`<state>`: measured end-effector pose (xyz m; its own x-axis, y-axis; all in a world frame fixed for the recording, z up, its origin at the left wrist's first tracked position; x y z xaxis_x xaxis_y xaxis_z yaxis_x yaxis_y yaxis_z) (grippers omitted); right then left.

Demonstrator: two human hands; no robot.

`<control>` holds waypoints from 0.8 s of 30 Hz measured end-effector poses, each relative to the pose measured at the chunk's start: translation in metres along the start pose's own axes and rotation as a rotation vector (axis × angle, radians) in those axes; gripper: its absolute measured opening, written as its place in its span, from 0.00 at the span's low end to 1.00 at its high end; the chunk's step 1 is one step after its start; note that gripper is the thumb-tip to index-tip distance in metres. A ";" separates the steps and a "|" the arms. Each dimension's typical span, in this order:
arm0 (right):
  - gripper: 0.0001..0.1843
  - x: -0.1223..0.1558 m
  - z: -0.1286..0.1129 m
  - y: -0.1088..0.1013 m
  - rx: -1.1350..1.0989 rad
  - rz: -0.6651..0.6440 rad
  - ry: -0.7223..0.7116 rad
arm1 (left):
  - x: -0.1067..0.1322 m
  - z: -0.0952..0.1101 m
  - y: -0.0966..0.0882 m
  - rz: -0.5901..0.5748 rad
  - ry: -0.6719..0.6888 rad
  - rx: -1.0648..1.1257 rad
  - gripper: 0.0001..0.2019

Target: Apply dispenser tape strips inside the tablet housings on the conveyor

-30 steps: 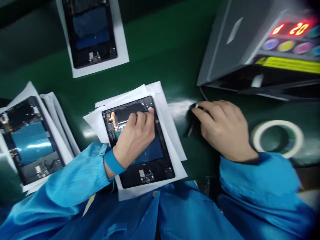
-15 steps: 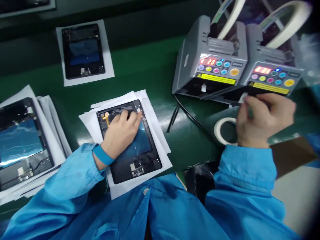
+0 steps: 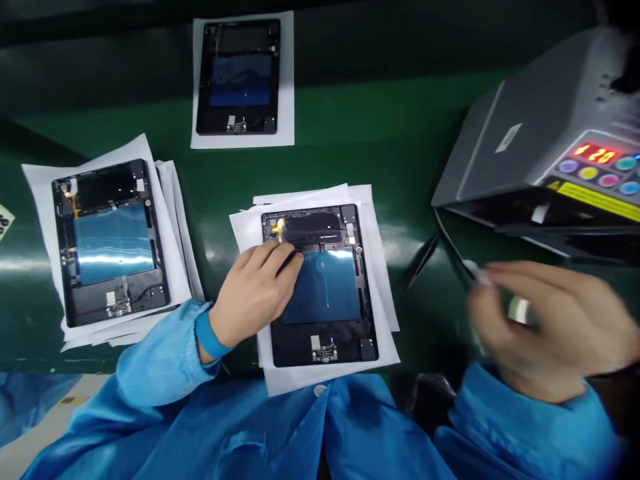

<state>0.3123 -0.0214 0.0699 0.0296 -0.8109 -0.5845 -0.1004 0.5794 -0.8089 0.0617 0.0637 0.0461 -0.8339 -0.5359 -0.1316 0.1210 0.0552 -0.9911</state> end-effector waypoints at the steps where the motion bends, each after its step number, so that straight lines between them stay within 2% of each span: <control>1: 0.15 -0.018 -0.032 0.007 -0.119 -0.040 -0.073 | 0.004 -0.007 0.001 0.005 -0.027 0.001 0.15; 4: 0.11 -0.067 -0.103 0.039 -0.331 -0.107 -0.191 | 0.008 -0.022 0.010 0.007 -0.093 0.024 0.18; 6: 0.09 -0.089 -0.134 0.067 -0.332 -0.134 -0.249 | 0.009 -0.029 0.016 0.003 -0.139 0.051 0.21; 8: 0.08 -0.100 -0.152 0.092 -0.294 -0.152 -0.288 | 0.011 -0.034 0.021 -0.010 -0.190 0.076 0.23; 10: 0.08 -0.104 -0.162 0.108 -0.270 -0.154 -0.308 | 0.013 -0.037 0.025 -0.027 -0.227 0.104 0.24; 13: 0.09 -0.103 -0.168 0.119 -0.285 -0.159 -0.338 | 0.015 -0.039 0.027 -0.033 -0.256 0.150 0.25; 24: 0.11 -0.097 -0.170 0.125 -0.295 -0.217 -0.397 | 0.016 -0.039 0.032 -0.076 -0.274 0.212 0.25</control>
<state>0.1282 0.1159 0.0360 0.4491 -0.7825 -0.4314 -0.3237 0.3075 -0.8948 0.0312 0.0897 0.0118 -0.6727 -0.7397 -0.0193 0.1972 -0.1542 -0.9682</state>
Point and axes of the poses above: each hand's wrist, its own x-axis away from the middle knuckle, its own y-axis out of the palm, z = x × y, the point moved 9 cm from there along -x, towards the middle knuckle, and after that the axes turned 2 degrees about y, right-handed, at the moved point
